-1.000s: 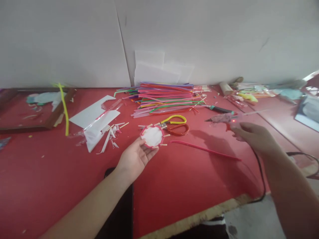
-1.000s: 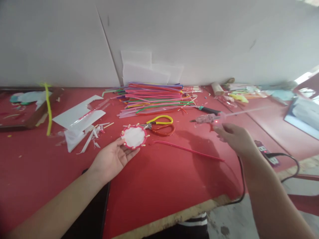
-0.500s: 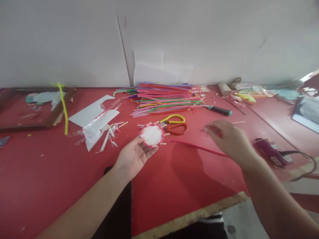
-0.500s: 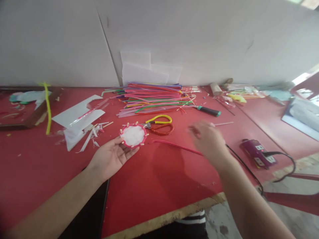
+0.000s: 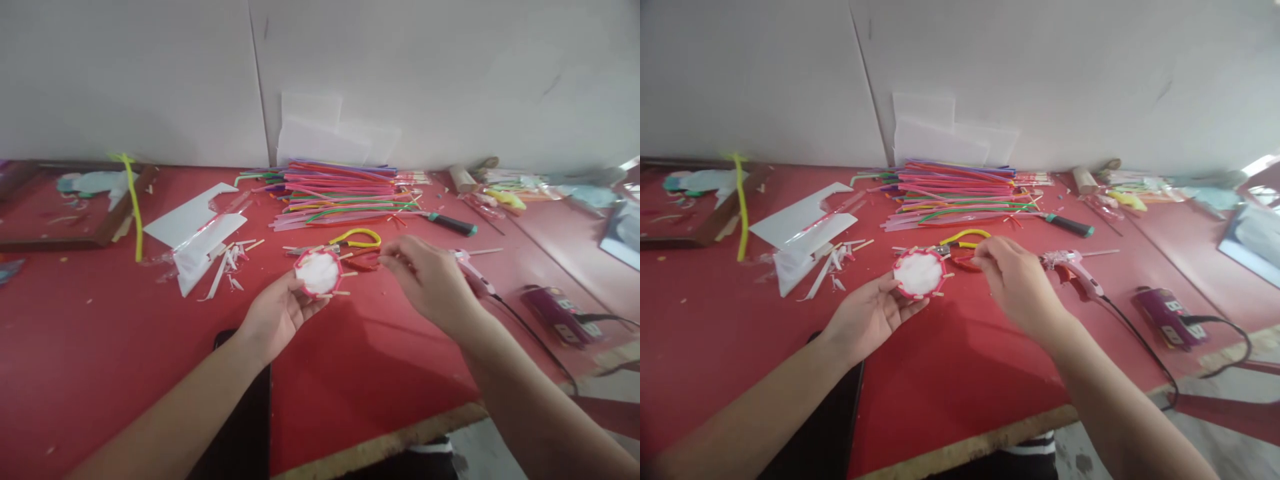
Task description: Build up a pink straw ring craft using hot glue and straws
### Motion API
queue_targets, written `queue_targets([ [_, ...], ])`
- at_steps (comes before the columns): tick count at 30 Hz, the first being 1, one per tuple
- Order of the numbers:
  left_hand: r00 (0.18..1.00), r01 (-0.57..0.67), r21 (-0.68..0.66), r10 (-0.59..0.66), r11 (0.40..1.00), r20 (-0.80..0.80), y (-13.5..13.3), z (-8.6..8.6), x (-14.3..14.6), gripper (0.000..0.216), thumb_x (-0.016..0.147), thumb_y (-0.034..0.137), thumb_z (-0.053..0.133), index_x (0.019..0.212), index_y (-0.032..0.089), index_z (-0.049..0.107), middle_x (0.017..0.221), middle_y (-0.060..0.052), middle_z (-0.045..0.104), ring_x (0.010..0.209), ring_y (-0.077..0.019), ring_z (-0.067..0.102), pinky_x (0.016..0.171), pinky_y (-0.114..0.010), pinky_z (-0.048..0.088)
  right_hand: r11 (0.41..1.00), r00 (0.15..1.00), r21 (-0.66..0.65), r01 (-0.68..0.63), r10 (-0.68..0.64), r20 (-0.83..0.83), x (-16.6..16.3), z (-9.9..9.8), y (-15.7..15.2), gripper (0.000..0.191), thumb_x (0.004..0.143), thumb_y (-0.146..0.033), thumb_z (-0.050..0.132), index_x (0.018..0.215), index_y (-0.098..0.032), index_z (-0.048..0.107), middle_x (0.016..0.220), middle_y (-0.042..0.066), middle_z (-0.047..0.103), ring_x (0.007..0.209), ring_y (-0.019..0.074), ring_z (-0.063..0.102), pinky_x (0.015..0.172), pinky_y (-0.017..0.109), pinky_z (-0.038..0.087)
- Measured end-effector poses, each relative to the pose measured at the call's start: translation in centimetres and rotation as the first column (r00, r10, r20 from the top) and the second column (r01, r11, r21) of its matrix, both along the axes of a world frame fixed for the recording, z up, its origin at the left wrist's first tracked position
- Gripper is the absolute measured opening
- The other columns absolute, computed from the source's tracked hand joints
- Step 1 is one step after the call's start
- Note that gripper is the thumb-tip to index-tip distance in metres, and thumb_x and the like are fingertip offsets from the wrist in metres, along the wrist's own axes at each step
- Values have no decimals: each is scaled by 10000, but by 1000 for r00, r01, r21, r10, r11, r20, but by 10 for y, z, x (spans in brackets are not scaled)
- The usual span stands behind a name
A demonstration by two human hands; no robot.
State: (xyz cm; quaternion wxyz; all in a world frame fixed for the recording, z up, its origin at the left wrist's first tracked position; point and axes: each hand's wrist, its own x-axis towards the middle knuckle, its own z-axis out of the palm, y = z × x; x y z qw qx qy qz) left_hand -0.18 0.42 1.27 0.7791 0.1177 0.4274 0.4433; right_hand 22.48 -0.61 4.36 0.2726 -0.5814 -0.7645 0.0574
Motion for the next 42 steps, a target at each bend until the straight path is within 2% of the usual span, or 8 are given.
queue_targets([
  [3, 997, 79, 79, -78, 994, -22, -1, -2, 1, 227, 812, 48, 572, 951, 118, 737, 947, -103, 774, 823, -200, 708, 770, -325, 590, 984, 993, 141, -112, 116, -17, -16, 19, -6, 115, 955, -175, 564, 883, -223, 640, 903, 34, 662, 840, 166, 640, 744, 294, 491],
  [6, 988, 147, 124, -139, 981, -68, -4, -5, 1, 218, 814, 36, 581, 924, 126, 745, 946, -89, 759, 805, -178, 685, 745, -303, 580, 974, 976, 75, -216, 215, 17, -37, 13, -8, 156, 975, -173, 541, 877, -199, 659, 902, 36, 664, 819, 154, 645, 735, 283, 500],
  [9, 982, 188, 156, -182, 970, -53, -6, -6, 0, 196, 845, 49, 567, 861, 139, 740, 884, -66, 740, 784, -166, 670, 754, -308, 585, 983, 982, 34, -182, 179, 58, -52, -2, -9, 190, 986, -168, 522, 877, -178, 677, 902, 46, 677, 800, 157, 650, 702, 276, 493],
  [17, 989, 151, 157, -150, 976, -17, -7, -8, 1, 175, 803, 29, 578, 715, 157, 658, 706, -22, 656, 701, -153, 632, 761, -329, 574, 979, 987, 174, -106, 82, 139, -63, -16, -9, 236, 1004, -211, 528, 839, -183, 693, 859, 47, 702, 792, 176, 636, 747, 331, 429],
  [24, 978, 181, 260, -145, 948, -151, -10, -18, 2, 45, 823, 166, 670, 792, 174, 702, 820, -20, 670, 805, -177, 644, 837, -363, 563, 973, 981, 208, -101, 63, 183, -64, -20, -7, 271, 1011, -232, 527, 810, -190, 704, 827, 39, 696, 765, 175, 619, 735, 336, 397],
  [33, 931, 301, 368, -188, 880, -312, -14, -20, 2, 143, 882, 310, 678, 954, 205, 743, 946, -47, 737, 889, -205, 676, 830, -315, 544, 972, 996, 227, -64, 46, 82, -62, -24, -12, 173, 971, -245, 602, 858, -210, 729, 842, 20, 727, 772, 166, 651, 722, 310, 418],
  [38, 902, 270, 398, -86, 877, -423, -20, -20, -3, 270, 882, 303, 699, 1140, 223, 688, 993, -55, 747, 934, -212, 675, 848, -309, 522, 968, 998, 244, -57, 46, 50, -62, -25, -14, 157, 952, -252, 635, 853, -211, 750, 827, 15, 743, 749, 162, 664, 691, 299, 417],
  [42, 853, 337, 445, -69, 829, -518, -21, -20, -3, 234, 913, 372, 649, 1079, 207, 658, 978, -57, 734, 929, -218, 679, 848, -342, 531, 972, 999, 230, -45, 42, 21, -62, -26, -13, 167, 954, -267, 633, 859, -214, 759, 833, 16, 751, 760, 162, 676, 699, 295, 421],
])
